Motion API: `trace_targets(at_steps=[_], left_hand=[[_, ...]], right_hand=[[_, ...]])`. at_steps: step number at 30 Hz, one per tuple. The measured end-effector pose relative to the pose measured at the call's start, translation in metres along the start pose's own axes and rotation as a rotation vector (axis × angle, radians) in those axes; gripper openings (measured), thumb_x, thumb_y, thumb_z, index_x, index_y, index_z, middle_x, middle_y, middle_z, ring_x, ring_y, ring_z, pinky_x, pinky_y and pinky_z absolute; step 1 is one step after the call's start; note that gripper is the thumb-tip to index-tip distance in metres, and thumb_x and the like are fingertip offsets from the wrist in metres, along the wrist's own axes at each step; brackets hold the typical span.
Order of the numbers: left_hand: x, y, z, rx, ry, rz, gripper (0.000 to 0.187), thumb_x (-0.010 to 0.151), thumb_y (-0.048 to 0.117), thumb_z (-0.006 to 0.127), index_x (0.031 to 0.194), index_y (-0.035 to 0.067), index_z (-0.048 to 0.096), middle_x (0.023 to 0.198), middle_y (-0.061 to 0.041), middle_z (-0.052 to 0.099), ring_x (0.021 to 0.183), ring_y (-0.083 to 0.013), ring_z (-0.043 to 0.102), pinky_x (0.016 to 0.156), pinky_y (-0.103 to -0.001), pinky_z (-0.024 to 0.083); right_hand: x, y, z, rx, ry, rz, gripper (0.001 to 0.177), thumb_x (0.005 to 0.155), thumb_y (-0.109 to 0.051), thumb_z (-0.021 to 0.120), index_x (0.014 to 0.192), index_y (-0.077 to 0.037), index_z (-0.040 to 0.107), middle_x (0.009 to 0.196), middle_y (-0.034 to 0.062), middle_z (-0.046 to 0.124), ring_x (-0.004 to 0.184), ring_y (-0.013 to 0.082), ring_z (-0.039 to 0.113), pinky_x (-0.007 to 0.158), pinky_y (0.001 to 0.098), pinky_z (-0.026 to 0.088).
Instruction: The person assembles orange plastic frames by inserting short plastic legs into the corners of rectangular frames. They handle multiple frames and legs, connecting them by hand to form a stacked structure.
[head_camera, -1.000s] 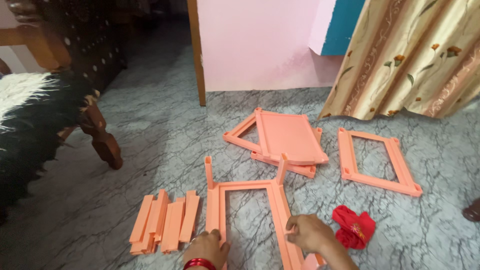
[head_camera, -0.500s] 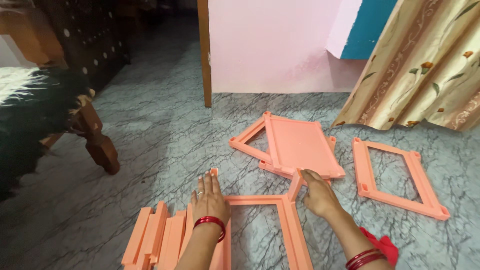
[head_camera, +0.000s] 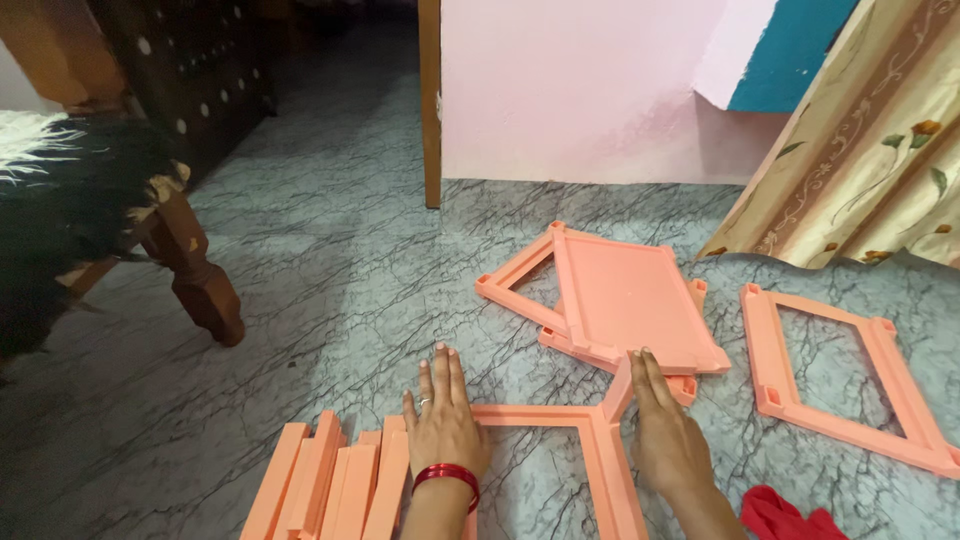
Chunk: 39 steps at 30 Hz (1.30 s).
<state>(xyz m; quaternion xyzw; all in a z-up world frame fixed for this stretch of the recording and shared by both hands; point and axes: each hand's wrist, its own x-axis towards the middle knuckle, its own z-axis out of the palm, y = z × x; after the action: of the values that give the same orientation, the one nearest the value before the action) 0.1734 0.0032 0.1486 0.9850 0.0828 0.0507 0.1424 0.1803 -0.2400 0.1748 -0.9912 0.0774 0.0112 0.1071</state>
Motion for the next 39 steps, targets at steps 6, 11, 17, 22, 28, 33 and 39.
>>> trace_targets(at_steps=[6, 11, 17, 22, 28, 33, 39], left_hand=[[-0.005, 0.008, -0.007, -0.064, -0.082, -0.032, 0.107, 0.081, 0.013, 0.073, 0.162, 0.012, 0.003, 0.169, 0.002, 0.001, 0.152, -0.0197, 0.021, 0.12, -0.045, 0.027], [-0.005, 0.007, -0.014, -0.032, -0.088, -0.022, 0.111, 0.078, 0.013, 0.076, 0.16, 0.01, 0.002, 0.169, 0.001, 0.002, 0.148, -0.0197, 0.031, 0.117, -0.042, 0.032], [-0.002, 0.007, -0.015, -0.014, -0.112, -0.034, 0.113, 0.078, 0.015, 0.078, 0.161, 0.01, 0.001, 0.171, 0.002, 0.001, 0.147, -0.0189, 0.034, 0.115, -0.041, 0.036], [-0.008, 0.005, -0.015, -0.044, -0.099, -0.026, 0.115, 0.077, 0.015, 0.079, 0.16, 0.01, 0.0, 0.17, 0.003, 0.001, 0.145, -0.0191, 0.037, 0.115, -0.04, 0.036], [-0.007, 0.009, -0.02, 0.016, -0.191, -0.052, 0.117, 0.08, 0.016, 0.079, 0.162, 0.01, -0.005, 0.172, 0.003, -0.006, 0.146, -0.0195, 0.036, 0.113, -0.041, 0.038], [-0.001, 0.007, -0.025, 0.003, -0.235, -0.063, 0.114, 0.083, 0.016, 0.076, 0.163, 0.015, -0.005, 0.173, 0.008, -0.008, 0.147, -0.019, 0.038, 0.117, -0.044, 0.037], [0.008, -0.011, -0.031, -0.08, -0.327, 0.002, 0.111, 0.087, 0.023, 0.074, 0.163, 0.017, -0.006, 0.173, 0.005, -0.006, 0.153, -0.0233, 0.026, 0.122, -0.048, 0.031]], right_hand=[[0.004, 0.002, 0.0, 0.003, 0.086, -0.128, 0.112, 0.072, 0.011, 0.059, 0.164, -0.027, 0.007, 0.172, -0.0098, 0.008, 0.097, 0.0288, 0.068, 0.064, 0.0406, 0.058], [-0.004, -0.007, -0.003, 0.013, -0.077, 0.013, 0.109, 0.077, 0.009, 0.06, 0.164, -0.027, 0.005, 0.173, -0.014, 0.004, 0.097, 0.0282, 0.071, 0.073, 0.038, 0.059], [0.0, -0.008, -0.006, 0.023, -0.112, 0.019, 0.11, 0.077, 0.008, 0.06, 0.163, -0.028, 0.002, 0.174, -0.0149, 0.0, 0.105, 0.0259, 0.07, 0.075, 0.0378, 0.059], [0.005, -0.005, -0.002, 0.074, 0.087, -0.197, 0.12, 0.067, 0.006, 0.069, 0.161, -0.027, 0.003, 0.17, -0.0107, 0.001, 0.123, 0.0315, 0.056, 0.074, 0.0413, 0.058], [-0.004, -0.014, -0.01, 0.019, -0.108, 0.001, 0.115, 0.075, 0.005, 0.063, 0.161, -0.031, -0.004, 0.172, -0.0192, -0.006, 0.116, 0.0219, 0.066, 0.078, 0.0362, 0.06], [-0.003, -0.011, -0.014, -0.009, -0.192, 0.017, 0.115, 0.078, 0.004, 0.062, 0.164, -0.03, -0.007, 0.173, -0.019, -0.007, 0.118, 0.0216, 0.066, 0.081, 0.0356, 0.061], [0.038, 0.028, 0.012, 0.016, -0.248, -0.141, 0.109, 0.081, 0.0, 0.063, 0.162, -0.026, -0.005, 0.173, -0.0089, -0.007, 0.15, 0.0207, 0.033, 0.111, 0.0361, 0.044]])
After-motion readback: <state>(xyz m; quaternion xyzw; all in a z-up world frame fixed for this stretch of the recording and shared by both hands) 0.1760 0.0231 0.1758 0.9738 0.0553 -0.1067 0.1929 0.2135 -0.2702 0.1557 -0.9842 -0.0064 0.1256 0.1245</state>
